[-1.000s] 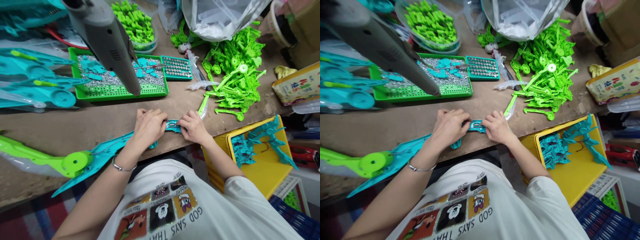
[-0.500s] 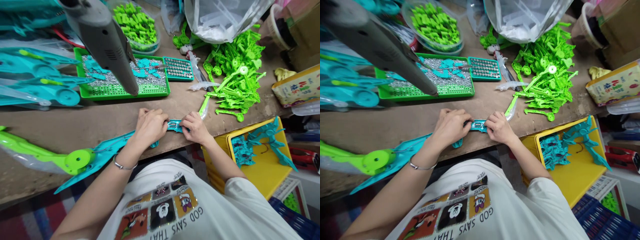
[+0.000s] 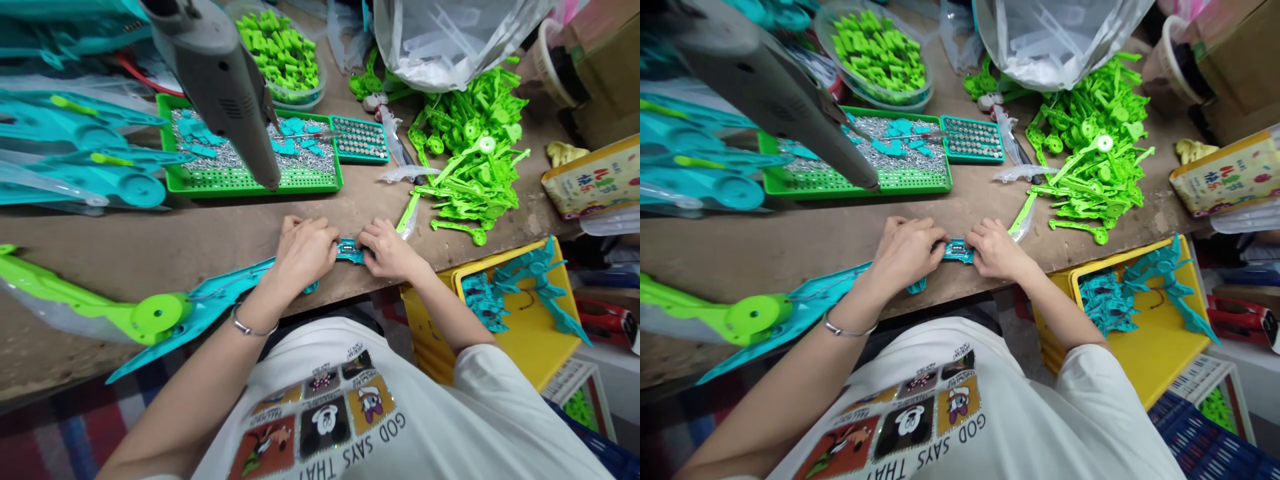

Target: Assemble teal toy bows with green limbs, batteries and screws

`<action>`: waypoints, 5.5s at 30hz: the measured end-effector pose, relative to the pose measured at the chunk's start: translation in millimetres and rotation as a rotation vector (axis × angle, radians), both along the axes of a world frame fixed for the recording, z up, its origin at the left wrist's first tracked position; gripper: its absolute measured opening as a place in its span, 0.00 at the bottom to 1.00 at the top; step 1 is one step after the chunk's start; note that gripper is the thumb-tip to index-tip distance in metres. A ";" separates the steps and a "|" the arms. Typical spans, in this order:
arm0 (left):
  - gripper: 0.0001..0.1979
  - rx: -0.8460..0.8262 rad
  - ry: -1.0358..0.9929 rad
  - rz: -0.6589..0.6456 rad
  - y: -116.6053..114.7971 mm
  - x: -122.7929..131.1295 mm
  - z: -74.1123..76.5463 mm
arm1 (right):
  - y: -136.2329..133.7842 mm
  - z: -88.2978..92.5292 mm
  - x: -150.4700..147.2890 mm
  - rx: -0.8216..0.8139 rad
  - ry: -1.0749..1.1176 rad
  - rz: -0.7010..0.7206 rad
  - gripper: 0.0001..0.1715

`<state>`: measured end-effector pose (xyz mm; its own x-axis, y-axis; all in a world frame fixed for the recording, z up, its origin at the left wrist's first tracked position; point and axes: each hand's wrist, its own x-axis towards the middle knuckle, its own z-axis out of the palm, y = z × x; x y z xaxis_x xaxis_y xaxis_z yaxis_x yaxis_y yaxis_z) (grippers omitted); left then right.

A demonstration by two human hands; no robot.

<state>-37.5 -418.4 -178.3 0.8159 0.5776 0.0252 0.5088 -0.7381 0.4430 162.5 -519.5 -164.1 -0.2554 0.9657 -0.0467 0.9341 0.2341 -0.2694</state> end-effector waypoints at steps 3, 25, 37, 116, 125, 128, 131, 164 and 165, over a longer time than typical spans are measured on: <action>0.13 -0.005 -0.017 -0.002 -0.1 -1.6 0.7 | -1.3 2.1 2.9 0.022 0.078 -0.040 0.12; 0.14 -0.127 -0.276 0.539 5.0 -94.0 18.8 | 27.1 25.6 -33.9 -0.025 0.451 -0.031 0.07; 0.22 -0.227 -0.056 0.494 26.9 -10.2 -5.0 | 35.4 -7.7 -56.4 0.006 0.386 -0.127 0.10; 0.16 -0.375 -0.616 0.195 -27.0 -48.1 -21.1 | 21.1 -6.2 -55.5 0.127 0.379 -0.130 0.20; 0.06 -0.046 -0.517 0.324 -26.5 -46.9 -23.3 | 11.0 -15.7 -65.2 0.285 0.301 -0.117 0.18; 0.10 -0.020 -0.447 0.419 -28.0 -45.8 -26.9 | 6.3 -22.8 -74.0 0.370 0.356 -0.120 0.21; 0.19 -0.109 -0.452 0.493 -30.2 -44.5 -28.1 | 0.7 -31.6 -84.2 0.502 0.420 -0.131 0.27; 0.06 0.044 -0.313 0.418 -31.4 -41.3 -28.7 | 17.8 -17.5 -72.5 0.127 0.820 -0.352 0.23; 0.07 0.048 -0.308 0.416 -32.1 -40.9 -28.9 | 16.3 -17.7 -74.4 0.147 0.806 -0.361 0.22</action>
